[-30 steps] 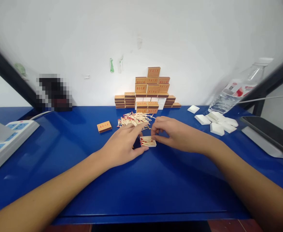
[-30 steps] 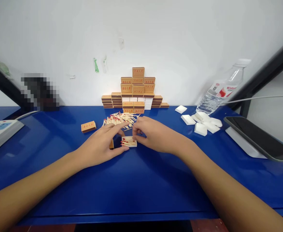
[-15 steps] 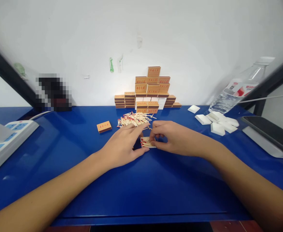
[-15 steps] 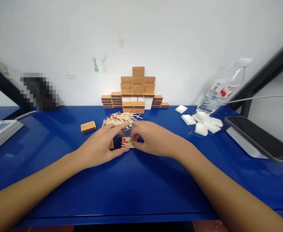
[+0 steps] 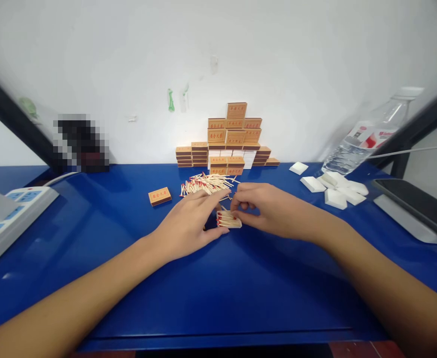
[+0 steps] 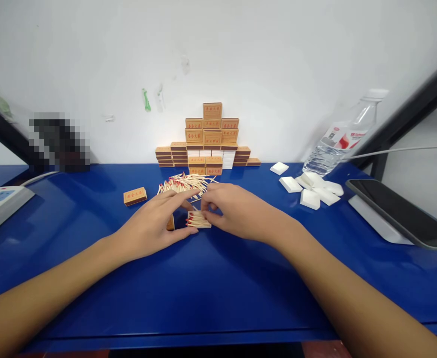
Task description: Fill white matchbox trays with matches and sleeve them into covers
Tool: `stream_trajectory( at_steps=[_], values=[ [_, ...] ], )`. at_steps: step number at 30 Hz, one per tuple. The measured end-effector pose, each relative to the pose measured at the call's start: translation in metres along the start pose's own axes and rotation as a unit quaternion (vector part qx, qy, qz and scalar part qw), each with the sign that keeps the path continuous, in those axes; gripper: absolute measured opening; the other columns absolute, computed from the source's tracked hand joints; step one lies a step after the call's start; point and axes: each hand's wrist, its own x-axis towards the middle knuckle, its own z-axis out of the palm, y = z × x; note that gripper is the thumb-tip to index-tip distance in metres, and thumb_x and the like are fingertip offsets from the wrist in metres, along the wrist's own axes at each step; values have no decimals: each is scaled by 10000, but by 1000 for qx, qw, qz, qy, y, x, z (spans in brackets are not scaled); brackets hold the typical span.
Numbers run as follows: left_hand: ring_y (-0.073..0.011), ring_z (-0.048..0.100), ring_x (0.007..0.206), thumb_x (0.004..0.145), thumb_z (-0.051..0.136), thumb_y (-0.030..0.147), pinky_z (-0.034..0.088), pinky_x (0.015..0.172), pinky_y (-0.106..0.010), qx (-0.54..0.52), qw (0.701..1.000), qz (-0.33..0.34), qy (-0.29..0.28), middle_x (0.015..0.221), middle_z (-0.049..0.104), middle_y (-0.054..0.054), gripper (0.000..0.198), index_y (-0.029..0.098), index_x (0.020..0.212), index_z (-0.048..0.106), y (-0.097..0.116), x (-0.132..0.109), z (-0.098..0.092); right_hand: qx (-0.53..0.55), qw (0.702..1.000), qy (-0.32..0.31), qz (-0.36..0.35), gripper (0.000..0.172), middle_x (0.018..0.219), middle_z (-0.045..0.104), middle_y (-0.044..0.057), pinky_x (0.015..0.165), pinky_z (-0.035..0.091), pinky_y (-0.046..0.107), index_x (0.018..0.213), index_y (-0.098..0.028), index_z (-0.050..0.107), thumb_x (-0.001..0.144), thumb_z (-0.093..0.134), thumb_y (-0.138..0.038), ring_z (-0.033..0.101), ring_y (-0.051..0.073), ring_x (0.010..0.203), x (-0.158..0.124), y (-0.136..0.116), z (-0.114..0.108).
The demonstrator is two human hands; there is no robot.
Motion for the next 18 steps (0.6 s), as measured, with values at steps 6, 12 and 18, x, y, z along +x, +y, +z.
stream_trajectory(
  at_steps=[6,12,18],
  values=[
    [-293,643,1184,914,808,306,544,1033,-484,2,1000,3,6,1197,733,-61,768,248,1561,397,1,-1,0,-5,1000,1,-1,111,865,628,29,719,420,308,852,-197,696,917,626,-141,583,171,785,0,0,-3],
    [-291,651,1163,919,789,330,558,1002,-482,7,1000,-10,-5,1212,707,-98,727,222,1543,431,2,1,-1,23,1000,9,-8,100,862,665,23,739,425,301,872,-199,686,908,624,-130,594,168,805,2,-5,5],
    [-299,644,1214,922,785,347,543,1040,-492,-4,1000,-4,-2,1296,691,-126,767,219,1568,391,1,0,0,14,998,52,17,132,853,655,41,688,400,297,891,-192,648,956,693,-296,582,183,800,6,-7,11]
  ],
)
